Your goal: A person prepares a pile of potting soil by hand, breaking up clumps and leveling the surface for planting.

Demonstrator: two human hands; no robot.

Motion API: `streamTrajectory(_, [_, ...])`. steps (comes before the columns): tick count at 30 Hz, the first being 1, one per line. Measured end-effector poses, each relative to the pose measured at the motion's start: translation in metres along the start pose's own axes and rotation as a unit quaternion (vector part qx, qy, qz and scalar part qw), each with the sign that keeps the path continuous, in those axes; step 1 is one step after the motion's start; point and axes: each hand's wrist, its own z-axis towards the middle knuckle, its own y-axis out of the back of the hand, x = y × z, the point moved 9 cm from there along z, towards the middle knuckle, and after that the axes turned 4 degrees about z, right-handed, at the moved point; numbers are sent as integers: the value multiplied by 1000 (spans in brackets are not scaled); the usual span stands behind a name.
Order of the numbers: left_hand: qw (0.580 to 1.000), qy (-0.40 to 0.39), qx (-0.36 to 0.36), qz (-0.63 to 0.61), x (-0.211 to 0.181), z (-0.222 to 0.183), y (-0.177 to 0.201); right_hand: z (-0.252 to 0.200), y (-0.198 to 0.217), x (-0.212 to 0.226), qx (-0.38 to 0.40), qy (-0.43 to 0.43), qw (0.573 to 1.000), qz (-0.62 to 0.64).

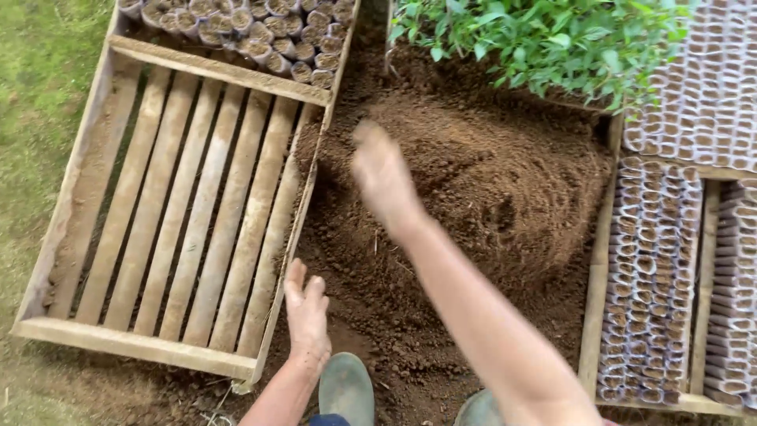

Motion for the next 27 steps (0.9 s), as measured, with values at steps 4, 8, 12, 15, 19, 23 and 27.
streamTrajectory(4, [999,-20,-35,2,14,11,5,-70,-9,-140,54,255,818,-513])
streamTrajectory(8, [1000,15,17,15,54,17,-4,-163,19,-228,82,312,675,-664])
streamTrajectory(12, [992,60,87,75,80,15,-18,-229,108,-198,100,389,690,-603])
streamTrajectory(15, [970,95,159,155,108,19,-31,-247,205,-207,117,416,638,-637])
streamTrajectory(19, [960,48,101,257,104,39,-27,-224,340,-191,-75,233,729,-639])
streamTrajectory(23, [817,-443,-1,370,11,31,-39,-231,443,-216,-335,-76,797,-497])
streamTrajectory(27, [817,-324,71,471,24,57,-64,-222,354,-217,-353,-97,832,-416])
